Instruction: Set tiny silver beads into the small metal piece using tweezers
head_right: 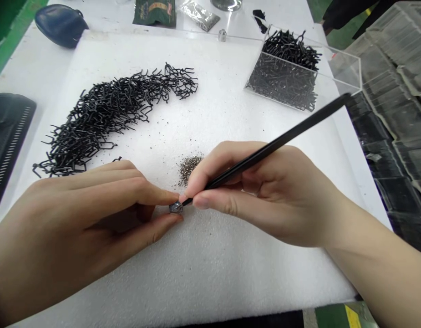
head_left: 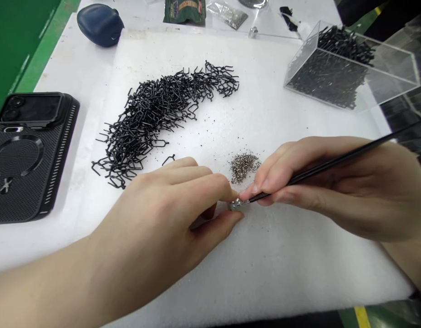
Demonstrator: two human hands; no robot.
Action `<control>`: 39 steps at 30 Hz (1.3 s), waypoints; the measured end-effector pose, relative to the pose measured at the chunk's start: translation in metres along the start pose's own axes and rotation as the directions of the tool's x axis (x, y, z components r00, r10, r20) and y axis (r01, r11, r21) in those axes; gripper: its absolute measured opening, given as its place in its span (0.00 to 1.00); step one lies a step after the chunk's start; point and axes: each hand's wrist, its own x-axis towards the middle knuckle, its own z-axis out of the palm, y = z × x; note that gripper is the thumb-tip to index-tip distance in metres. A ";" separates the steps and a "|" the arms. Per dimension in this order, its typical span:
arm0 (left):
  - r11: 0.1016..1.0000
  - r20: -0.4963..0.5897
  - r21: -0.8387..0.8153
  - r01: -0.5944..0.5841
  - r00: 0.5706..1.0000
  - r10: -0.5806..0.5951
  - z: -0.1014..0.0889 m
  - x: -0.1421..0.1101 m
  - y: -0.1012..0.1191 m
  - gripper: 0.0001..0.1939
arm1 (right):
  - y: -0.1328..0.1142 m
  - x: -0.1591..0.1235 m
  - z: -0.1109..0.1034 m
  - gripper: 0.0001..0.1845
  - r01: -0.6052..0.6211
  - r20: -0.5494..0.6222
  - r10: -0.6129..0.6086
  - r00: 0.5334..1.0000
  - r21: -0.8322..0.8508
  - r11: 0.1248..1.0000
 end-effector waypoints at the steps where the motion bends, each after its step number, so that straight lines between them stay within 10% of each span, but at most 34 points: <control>1: 1.000 -0.001 0.000 0.001 1.000 -0.001 -0.001 0.000 0.001 0.07 | 0.000 0.000 0.000 0.16 0.007 -0.003 -0.007 1.000 -0.003 1.000; 10: 0.998 -0.055 -0.065 -0.009 0.998 0.006 0.005 -0.004 -0.004 0.06 | -0.005 -0.001 -0.004 0.08 -0.009 -0.297 -0.052 0.954 -0.198 0.980; 39: 0.987 -0.084 -0.158 -0.035 0.996 0.022 0.002 -0.013 -0.009 0.10 | 0.020 0.005 -0.018 0.10 0.070 -0.138 -0.080 0.987 -0.076 0.995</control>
